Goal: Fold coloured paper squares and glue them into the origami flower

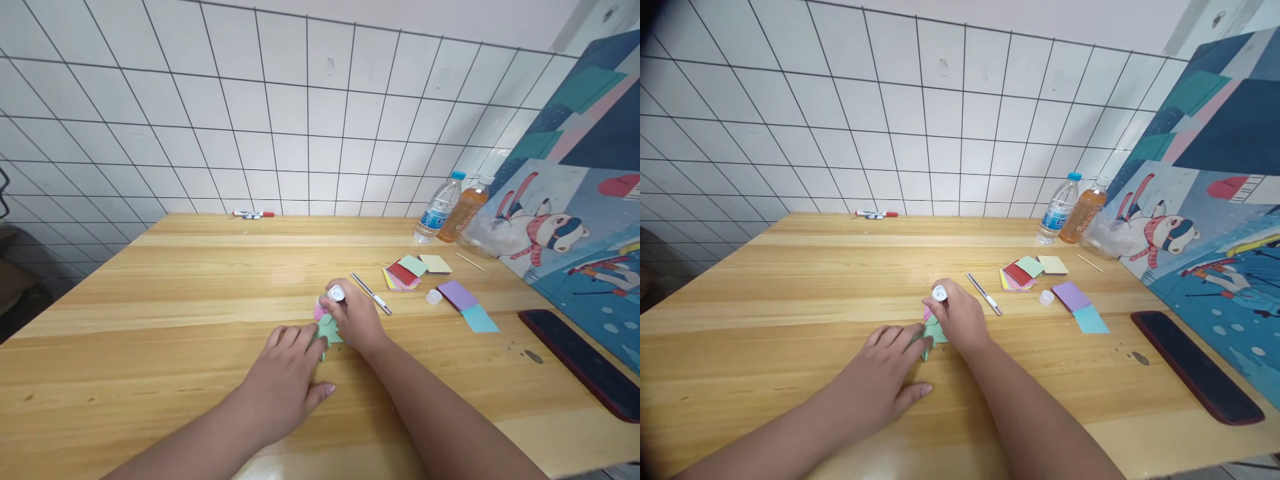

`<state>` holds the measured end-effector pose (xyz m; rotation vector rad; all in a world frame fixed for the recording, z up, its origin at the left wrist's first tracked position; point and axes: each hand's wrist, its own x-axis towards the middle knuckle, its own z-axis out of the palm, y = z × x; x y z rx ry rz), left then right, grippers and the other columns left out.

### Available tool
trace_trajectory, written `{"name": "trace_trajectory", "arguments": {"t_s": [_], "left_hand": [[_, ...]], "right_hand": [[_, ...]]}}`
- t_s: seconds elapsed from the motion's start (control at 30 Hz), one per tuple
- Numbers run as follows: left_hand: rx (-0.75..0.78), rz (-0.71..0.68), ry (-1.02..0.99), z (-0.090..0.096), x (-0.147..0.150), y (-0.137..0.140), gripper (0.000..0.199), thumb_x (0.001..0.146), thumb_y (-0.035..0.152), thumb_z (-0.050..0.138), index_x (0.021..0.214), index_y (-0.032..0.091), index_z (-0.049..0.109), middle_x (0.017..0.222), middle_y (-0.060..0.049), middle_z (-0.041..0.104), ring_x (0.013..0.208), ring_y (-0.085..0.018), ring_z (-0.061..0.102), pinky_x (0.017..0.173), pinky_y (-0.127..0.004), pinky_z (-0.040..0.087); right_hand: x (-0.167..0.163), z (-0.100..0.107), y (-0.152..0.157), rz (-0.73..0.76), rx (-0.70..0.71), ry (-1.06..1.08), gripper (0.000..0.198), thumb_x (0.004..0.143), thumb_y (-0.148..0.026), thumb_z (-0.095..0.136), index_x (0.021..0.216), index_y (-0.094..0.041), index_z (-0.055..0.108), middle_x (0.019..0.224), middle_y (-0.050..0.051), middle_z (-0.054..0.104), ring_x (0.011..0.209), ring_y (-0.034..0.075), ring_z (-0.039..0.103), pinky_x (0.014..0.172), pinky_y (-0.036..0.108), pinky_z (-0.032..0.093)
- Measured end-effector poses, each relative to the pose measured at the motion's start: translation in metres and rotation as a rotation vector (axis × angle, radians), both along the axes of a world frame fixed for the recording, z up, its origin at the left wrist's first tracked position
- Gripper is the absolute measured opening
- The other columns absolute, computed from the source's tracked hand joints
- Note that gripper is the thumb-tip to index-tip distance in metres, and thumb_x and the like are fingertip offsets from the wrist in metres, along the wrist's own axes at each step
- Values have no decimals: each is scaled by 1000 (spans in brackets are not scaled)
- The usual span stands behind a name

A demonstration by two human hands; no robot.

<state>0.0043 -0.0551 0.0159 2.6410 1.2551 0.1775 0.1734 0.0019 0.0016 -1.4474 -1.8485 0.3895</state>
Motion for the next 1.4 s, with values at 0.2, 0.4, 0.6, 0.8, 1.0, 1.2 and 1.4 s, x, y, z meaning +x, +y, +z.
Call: {"name": "trace_trajectory", "arguments": {"t_s": [0.2,0.4,0.6,0.8,1.0,1.2,1.4], "left_hand": [[30,0,-20,-2,0,3,41,82,50,50,115,26,52,121,-8,51,104,-29,45,93,-47,31],[94,-60,-107,-1,-1,9,32,83,45,53,107,25,56,113,-6,55,107,-26,45,96,-47,29],[140,65,-244,3,-6,25,15,86,34,48,89,23,57,95,-3,60,92,-22,52,84,-39,38],[123,121,-374,5,-15,34,4,77,26,54,78,22,52,86,-3,60,84,-21,53,75,-34,41],[-31,-10,-366,3,-13,28,32,68,15,54,97,26,53,105,-2,59,101,-24,50,91,-40,37],[-121,198,-528,6,-17,36,29,81,43,53,104,26,56,110,-4,60,108,-25,49,91,-39,40],[-225,356,-622,2,-18,48,39,84,53,43,79,22,66,87,-4,66,90,-24,57,80,-34,45]], "right_hand": [[13,4,0,-106,12,368,25,82,-46,53,90,-22,55,62,-4,55,50,11,47,48,22,35],[16,5,-1,-68,24,363,23,82,-43,54,88,-21,56,61,-4,54,50,11,46,48,21,36],[14,6,-4,-59,48,428,23,78,-42,59,87,-21,56,63,-3,54,50,10,45,47,20,35],[12,6,-7,-89,39,477,23,77,-42,60,83,-20,56,57,-5,49,47,9,41,44,20,33],[14,7,-5,-133,34,491,25,77,-45,58,85,-21,56,58,-4,51,46,9,43,43,20,33],[14,5,-7,-99,13,511,24,78,-44,58,86,-22,55,58,-4,53,45,10,46,45,21,37],[7,7,-16,43,13,461,23,77,-41,60,88,-22,56,57,-4,55,47,12,51,45,22,39]]}}
